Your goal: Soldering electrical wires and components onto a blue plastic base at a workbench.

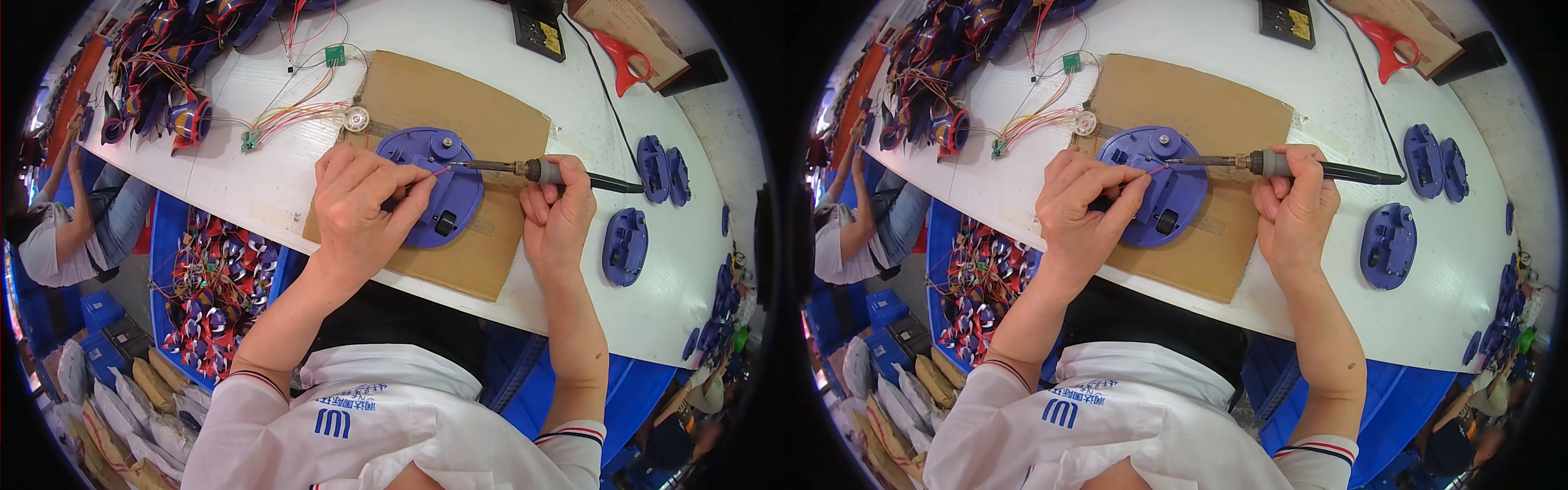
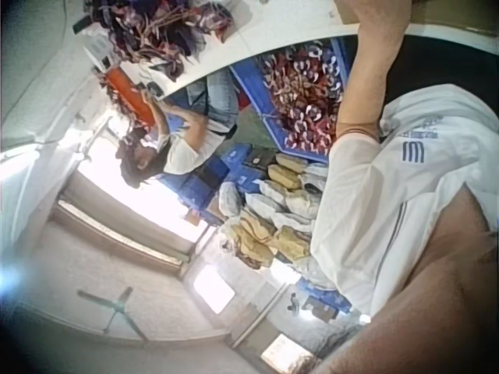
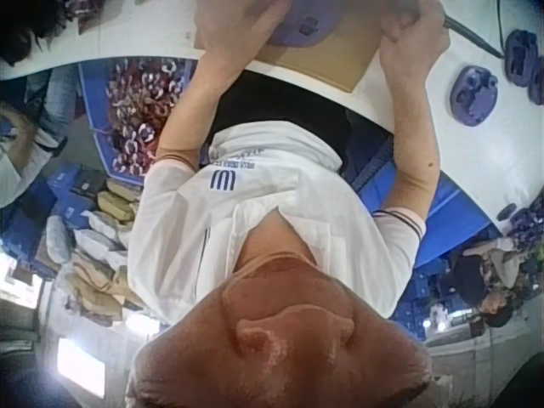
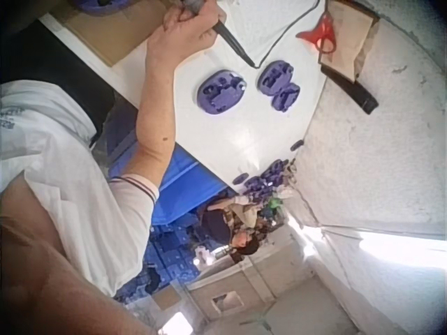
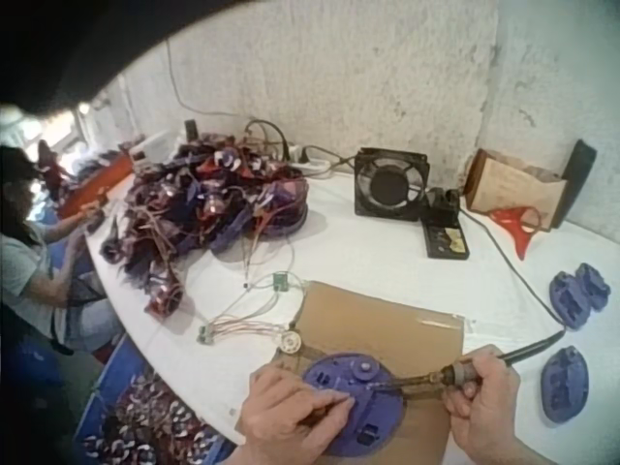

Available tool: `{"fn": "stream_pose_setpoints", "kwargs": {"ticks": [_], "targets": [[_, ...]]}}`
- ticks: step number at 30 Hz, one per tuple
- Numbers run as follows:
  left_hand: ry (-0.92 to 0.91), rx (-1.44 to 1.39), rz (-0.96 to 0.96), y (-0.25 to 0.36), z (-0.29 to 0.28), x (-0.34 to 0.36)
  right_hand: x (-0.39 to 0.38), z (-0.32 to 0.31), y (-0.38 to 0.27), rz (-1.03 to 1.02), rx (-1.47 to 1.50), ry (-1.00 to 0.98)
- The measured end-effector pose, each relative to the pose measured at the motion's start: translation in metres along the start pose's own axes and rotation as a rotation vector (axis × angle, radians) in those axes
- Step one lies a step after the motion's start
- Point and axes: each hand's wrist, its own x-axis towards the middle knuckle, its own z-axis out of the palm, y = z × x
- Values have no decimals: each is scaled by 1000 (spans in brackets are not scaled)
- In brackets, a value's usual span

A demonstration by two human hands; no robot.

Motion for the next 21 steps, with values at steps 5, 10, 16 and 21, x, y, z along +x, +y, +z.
{"fn": "stream_pose_setpoints", "kwargs": {"ticks": [5,10,16,21], "targets": [[-5,8,0,0,0,0,0,-1,1,-3,-28,-10],[-2,7,1,0,0,-1,1,-4,2,0,-44,-24],[9,6,-12,0,1,0,3,-5,1,20,5,2],[23,14,-28,1,0,1,4,-4,1,28,21,19]]}}
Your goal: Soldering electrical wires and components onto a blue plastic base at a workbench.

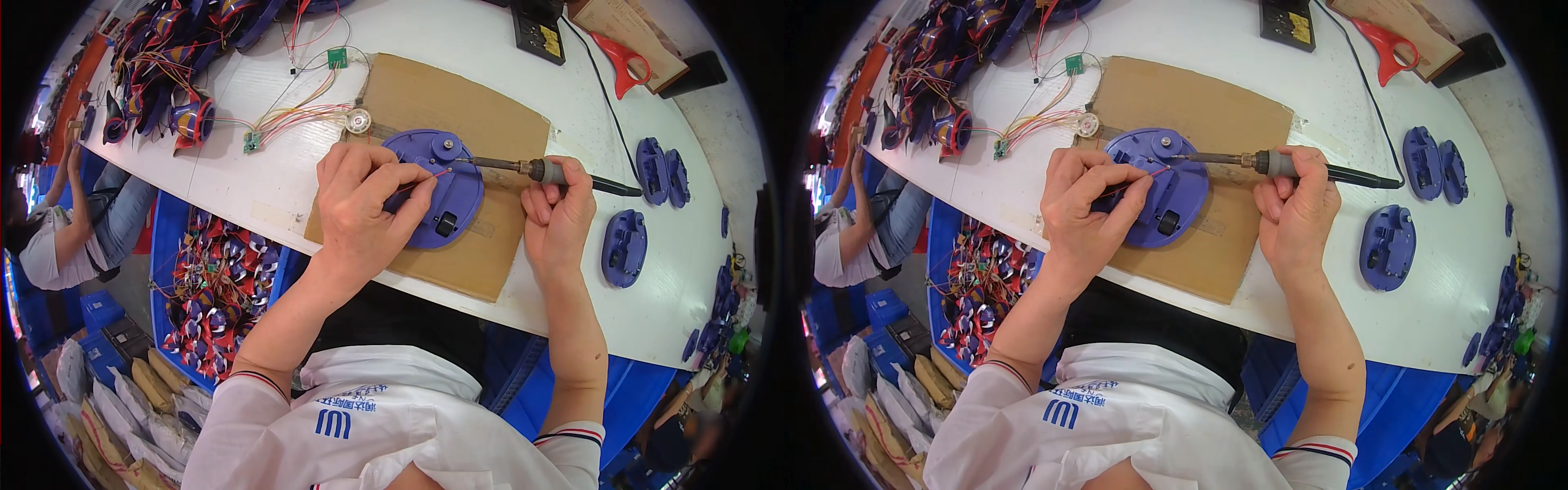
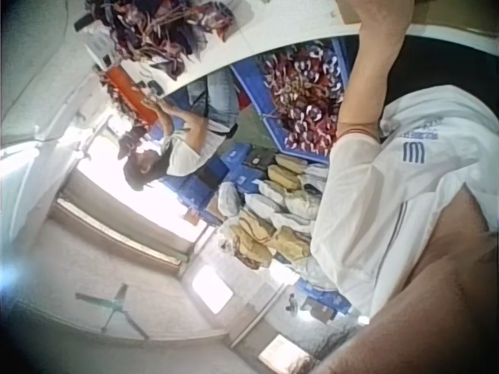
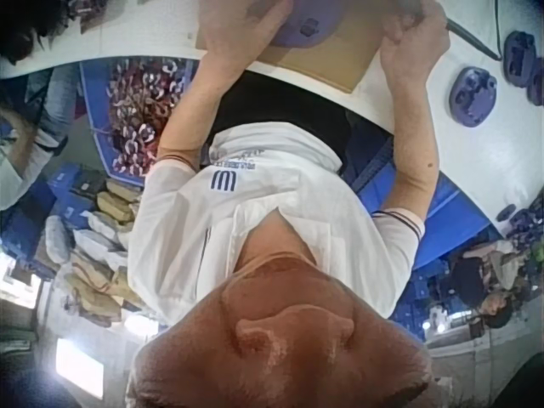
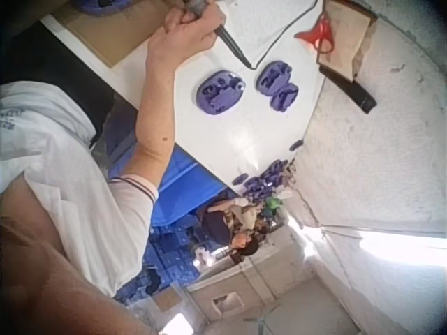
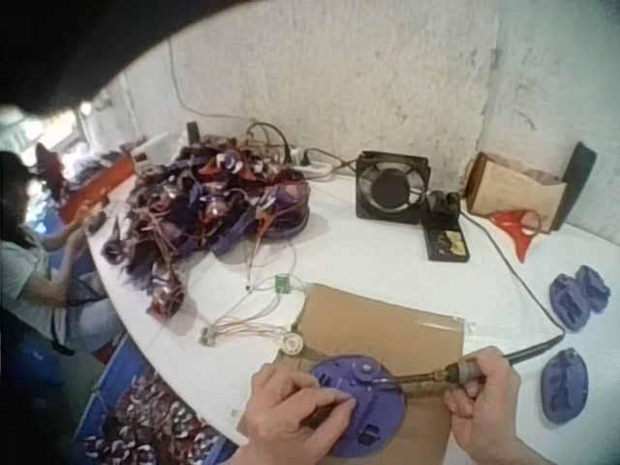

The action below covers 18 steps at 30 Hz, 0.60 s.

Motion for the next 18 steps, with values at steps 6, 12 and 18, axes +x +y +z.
{"fn": "stream_pose_setpoints", "kwargs": {"ticks": [6,12,18], "targets": [[-7,14,32,1,-1,1,0,-1,-5,15,58,19],[60,-12,-30,-8,-14,14,0,1,-7,17,61,69],[98,446,559,-85,-9,105,-1,6,-8,18,58,47]]}}
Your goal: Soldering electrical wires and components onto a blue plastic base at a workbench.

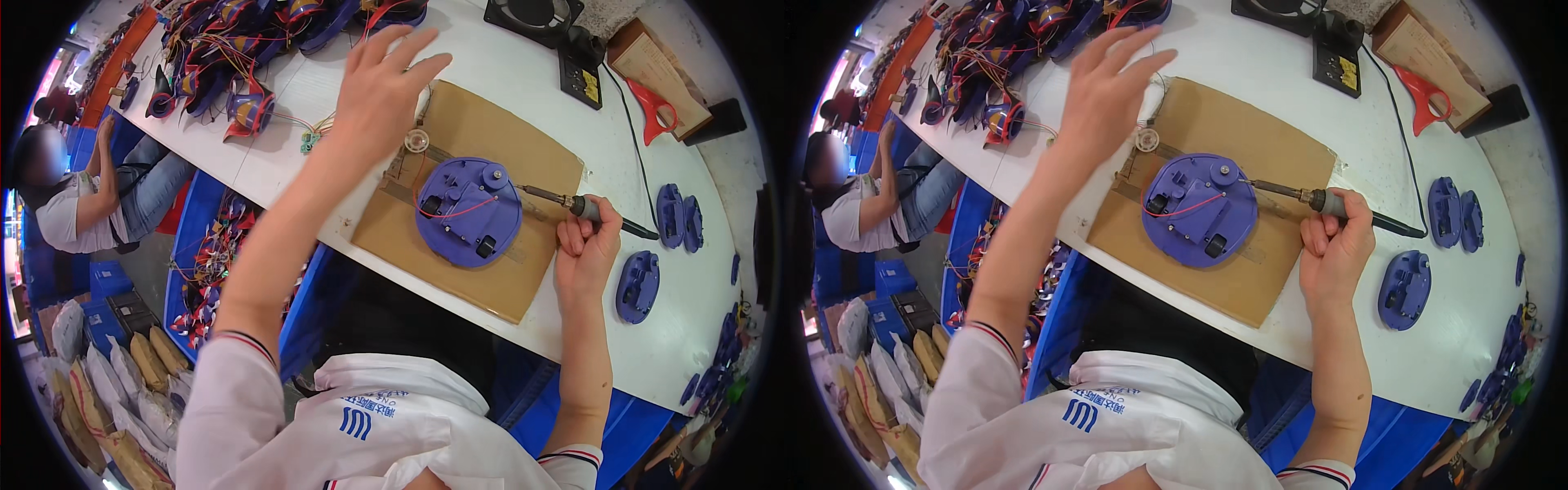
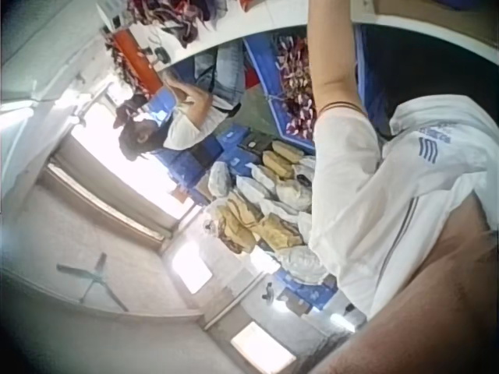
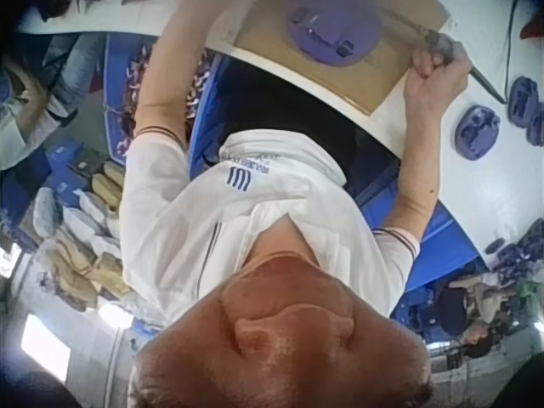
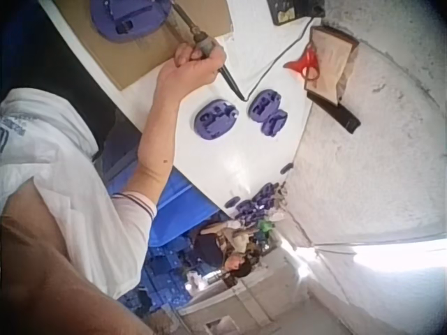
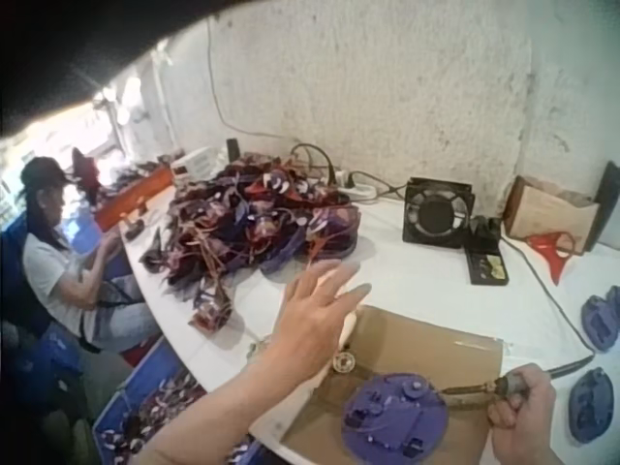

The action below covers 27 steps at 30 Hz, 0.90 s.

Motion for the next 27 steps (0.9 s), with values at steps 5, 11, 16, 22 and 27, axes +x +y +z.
{"fn": "stream_pose_setpoints", "kwargs": {"ticks": [5,11,16,22,27], "targets": [[-331,31,189,-52,9,7,6,-10,-3,6,45,6],[-104,-618,-847,-43,-25,58,7,-8,-6,-17,46,-3],[115,-1045,-1139,-43,-39,89,6,-9,-6,-38,32,-3],[42,-1226,-1015,-26,-99,100,-5,-7,-10,-48,-14,-79],[-250,-1041,-987,69,-120,14,-29,28,-10,-50,-139,-81]]}}
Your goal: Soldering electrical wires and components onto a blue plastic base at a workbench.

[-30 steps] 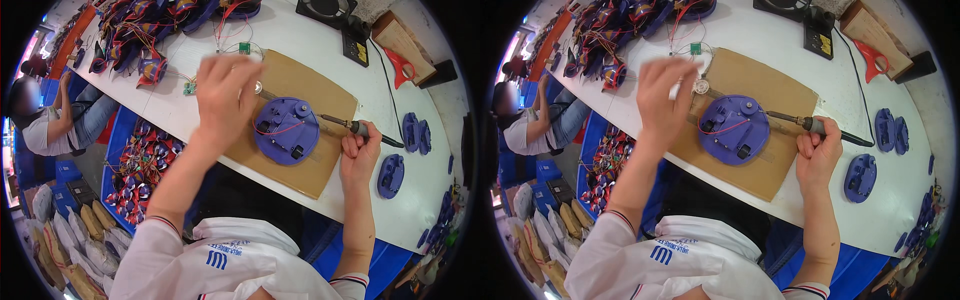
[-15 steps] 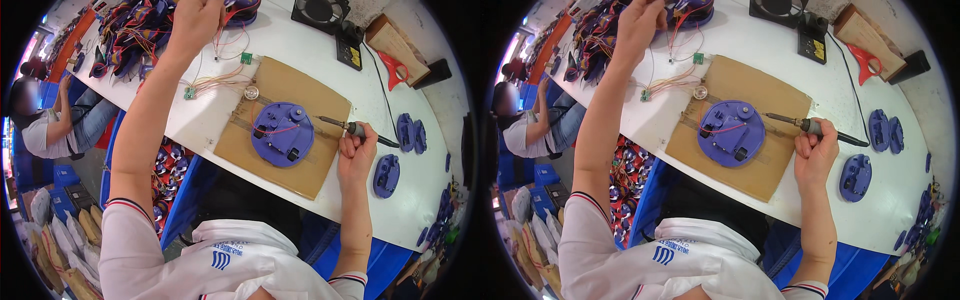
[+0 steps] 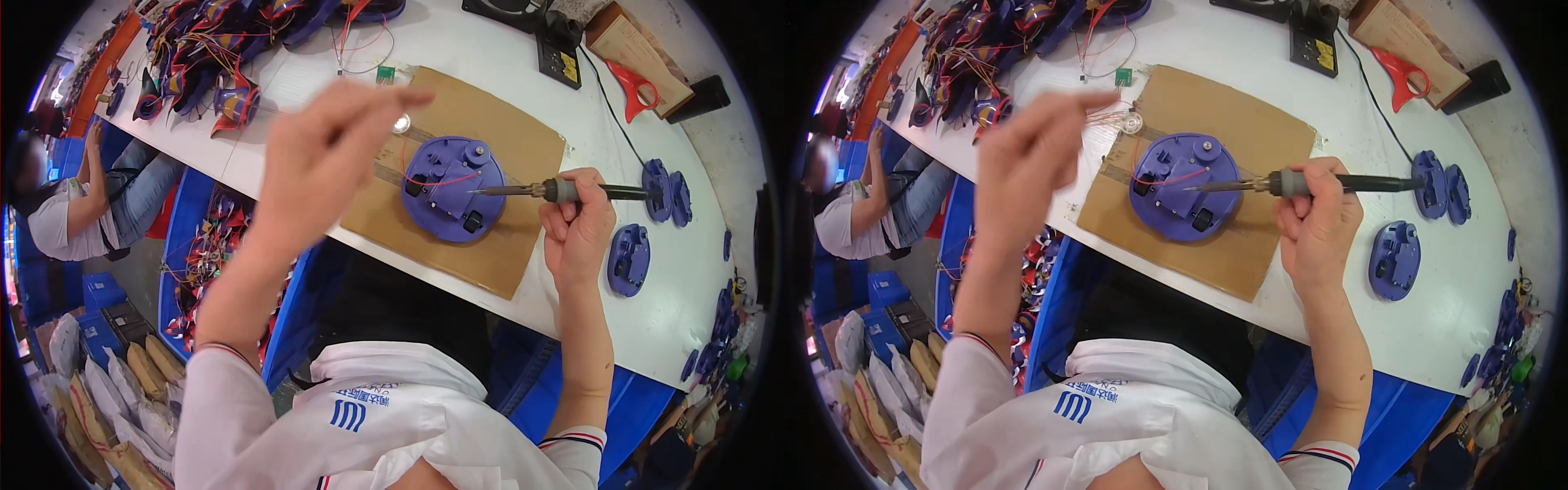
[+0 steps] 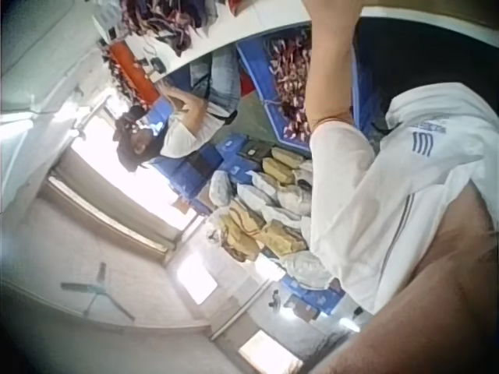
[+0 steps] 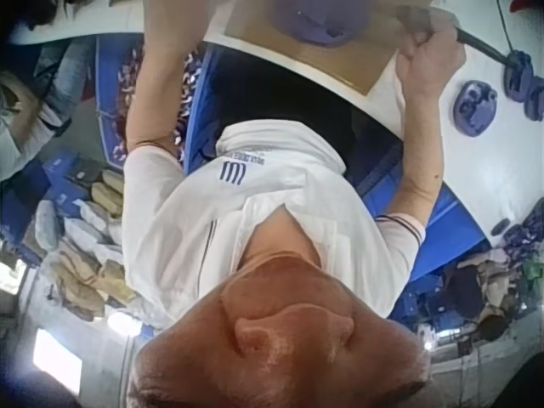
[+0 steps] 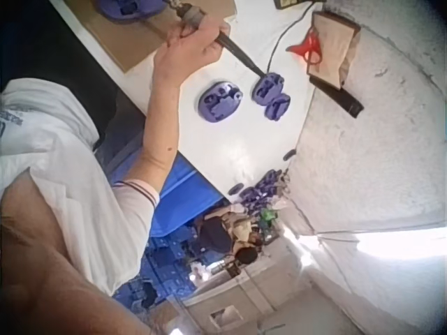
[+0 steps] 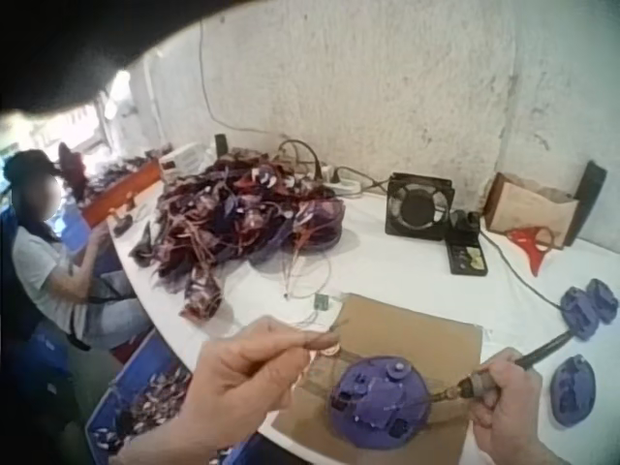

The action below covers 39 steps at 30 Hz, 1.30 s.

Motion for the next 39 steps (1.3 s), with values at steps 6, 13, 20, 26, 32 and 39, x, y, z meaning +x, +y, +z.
{"fn": "stream_pose_setpoints", "kwargs": {"ticks": [6,13,20,26,32,39], "targets": [[209,70,-19,-55,17,-58,-7,6,14,-78,-101,-84],[260,361,203,-80,26,-78,-10,4,28,-112,-78,-133],[296,539,582,-95,27,-74,-12,7,29,-125,-115,-81],[312,545,614,-101,29,-76,-10,2,33,-149,-114,-120],[310,553,611,-100,30,-75,-9,-2,34,-143,-95,-145],[320,560,610,-103,30,-75,-9,1,34,-144,-76,-157]]}}
